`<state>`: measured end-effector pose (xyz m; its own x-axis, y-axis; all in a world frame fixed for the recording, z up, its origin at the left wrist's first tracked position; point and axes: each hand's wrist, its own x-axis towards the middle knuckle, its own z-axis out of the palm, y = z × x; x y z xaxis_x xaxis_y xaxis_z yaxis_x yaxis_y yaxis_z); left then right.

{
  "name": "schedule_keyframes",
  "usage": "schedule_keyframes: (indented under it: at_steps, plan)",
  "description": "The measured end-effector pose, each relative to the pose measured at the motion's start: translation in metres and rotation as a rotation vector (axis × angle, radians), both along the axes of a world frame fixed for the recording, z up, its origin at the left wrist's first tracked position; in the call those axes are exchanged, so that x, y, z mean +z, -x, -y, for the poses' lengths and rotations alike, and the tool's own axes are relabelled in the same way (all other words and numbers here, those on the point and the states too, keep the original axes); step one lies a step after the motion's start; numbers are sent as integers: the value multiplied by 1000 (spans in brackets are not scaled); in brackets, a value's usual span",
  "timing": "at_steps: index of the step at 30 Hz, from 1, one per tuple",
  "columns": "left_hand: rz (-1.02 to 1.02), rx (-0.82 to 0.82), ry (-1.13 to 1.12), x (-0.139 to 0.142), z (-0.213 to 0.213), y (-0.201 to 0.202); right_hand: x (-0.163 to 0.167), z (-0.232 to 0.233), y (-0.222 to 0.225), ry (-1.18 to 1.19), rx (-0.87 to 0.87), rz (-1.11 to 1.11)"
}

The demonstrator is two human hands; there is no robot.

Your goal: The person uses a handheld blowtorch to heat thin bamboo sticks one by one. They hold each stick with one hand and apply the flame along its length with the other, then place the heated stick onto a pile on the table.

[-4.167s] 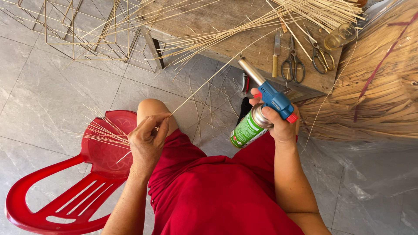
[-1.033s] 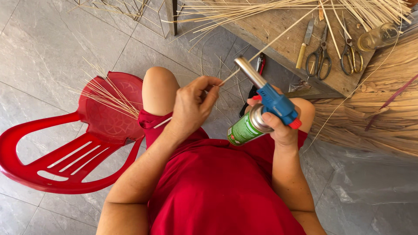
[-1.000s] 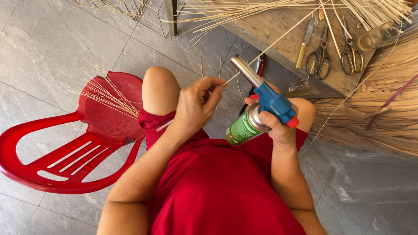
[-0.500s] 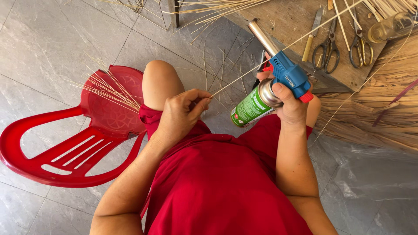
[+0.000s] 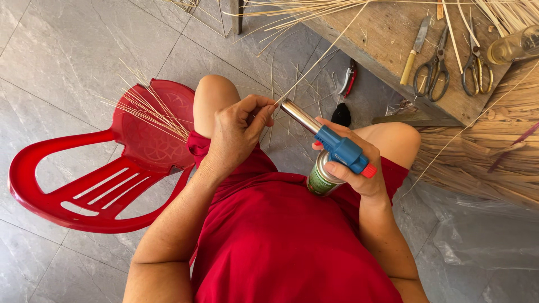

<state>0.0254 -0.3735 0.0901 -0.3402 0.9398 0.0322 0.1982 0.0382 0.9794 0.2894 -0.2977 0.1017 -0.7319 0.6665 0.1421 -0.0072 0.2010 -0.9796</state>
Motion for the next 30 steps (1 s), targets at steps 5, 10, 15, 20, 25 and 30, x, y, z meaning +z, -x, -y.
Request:
schedule_keyframes:
  at_steps: [5,10,15,20,25,30]
  plan:
    - [-7,-6,-23,3,1,-1,-4,-4,-4,145,-145,-17]
    - [-28,-1,71,3,4,0,-6,-6,-11,185,-182,-78]
    - [-27,-21,-13,1,8,1,-15,-4,-13,128,-120,-6]
    - [-16,-55,63,2,21,5,-28,-22,-5,359,-220,-236]
    - [56,-123,176,-1,40,12,-29,-37,11,400,-203,-258]
    - [38,-106,154,-15,61,21,-32,-50,31,451,-249,-217]
